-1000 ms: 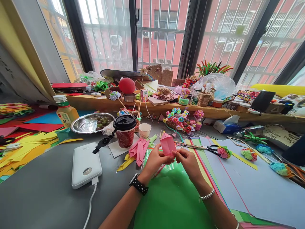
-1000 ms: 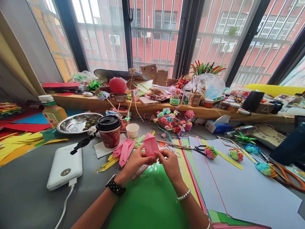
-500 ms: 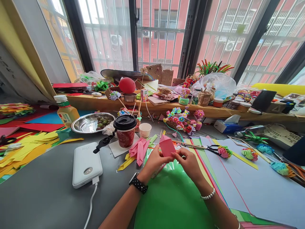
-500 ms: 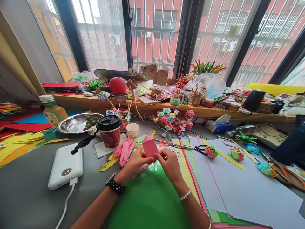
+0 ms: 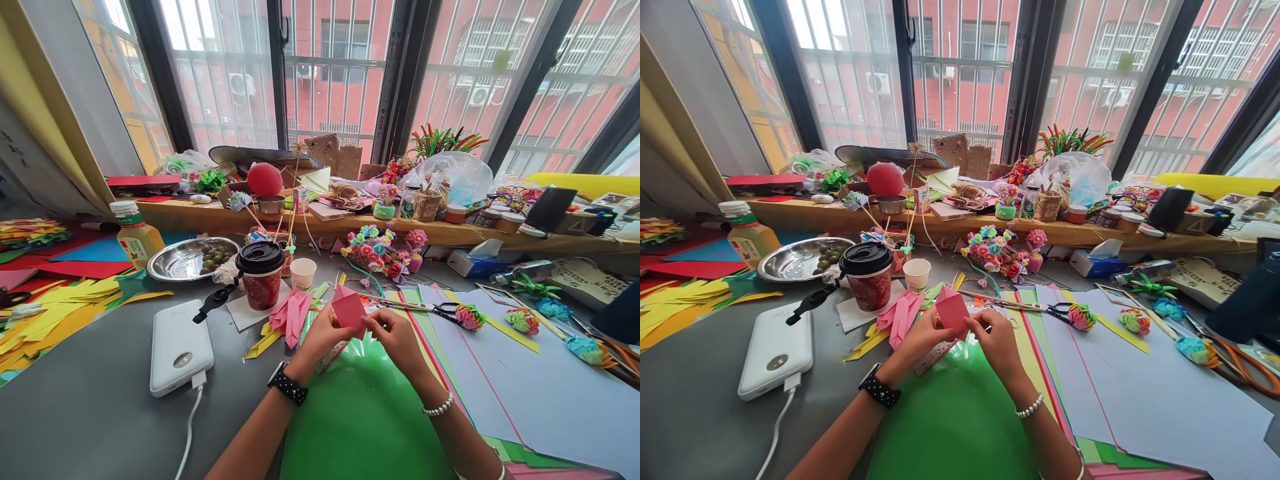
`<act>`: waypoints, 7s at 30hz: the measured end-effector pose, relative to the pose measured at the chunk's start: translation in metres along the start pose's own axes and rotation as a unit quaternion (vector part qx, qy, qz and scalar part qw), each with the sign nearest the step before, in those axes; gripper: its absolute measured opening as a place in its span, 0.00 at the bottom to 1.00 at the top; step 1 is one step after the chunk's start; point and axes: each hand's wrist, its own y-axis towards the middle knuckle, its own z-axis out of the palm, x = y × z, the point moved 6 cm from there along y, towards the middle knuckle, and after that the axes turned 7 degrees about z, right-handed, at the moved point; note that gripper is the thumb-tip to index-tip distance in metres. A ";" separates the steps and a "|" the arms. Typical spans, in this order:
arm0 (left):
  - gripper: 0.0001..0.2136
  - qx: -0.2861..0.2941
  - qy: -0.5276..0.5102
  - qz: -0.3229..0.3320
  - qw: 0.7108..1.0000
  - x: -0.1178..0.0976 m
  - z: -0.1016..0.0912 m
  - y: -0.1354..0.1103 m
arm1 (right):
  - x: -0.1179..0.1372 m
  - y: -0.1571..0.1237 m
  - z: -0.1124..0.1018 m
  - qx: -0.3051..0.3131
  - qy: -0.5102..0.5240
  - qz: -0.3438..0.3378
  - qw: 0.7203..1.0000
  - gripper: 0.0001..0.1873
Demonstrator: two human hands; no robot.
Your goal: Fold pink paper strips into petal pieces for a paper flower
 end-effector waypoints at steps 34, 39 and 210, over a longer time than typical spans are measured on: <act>0.12 -0.019 -0.105 -0.025 0.994 0.007 0.001 -0.004 | 0.010 -0.004 0.010 0.076 0.066 0.000 0.995 0.14; 0.10 -0.021 -0.074 -0.020 0.997 -0.008 -0.009 -0.001 | 0.005 0.000 0.008 0.124 0.085 0.012 0.989 0.13; 0.11 0.030 0.433 0.196 0.879 -0.041 -0.018 -0.005 | -0.021 0.008 -0.004 0.028 0.123 0.070 0.989 0.13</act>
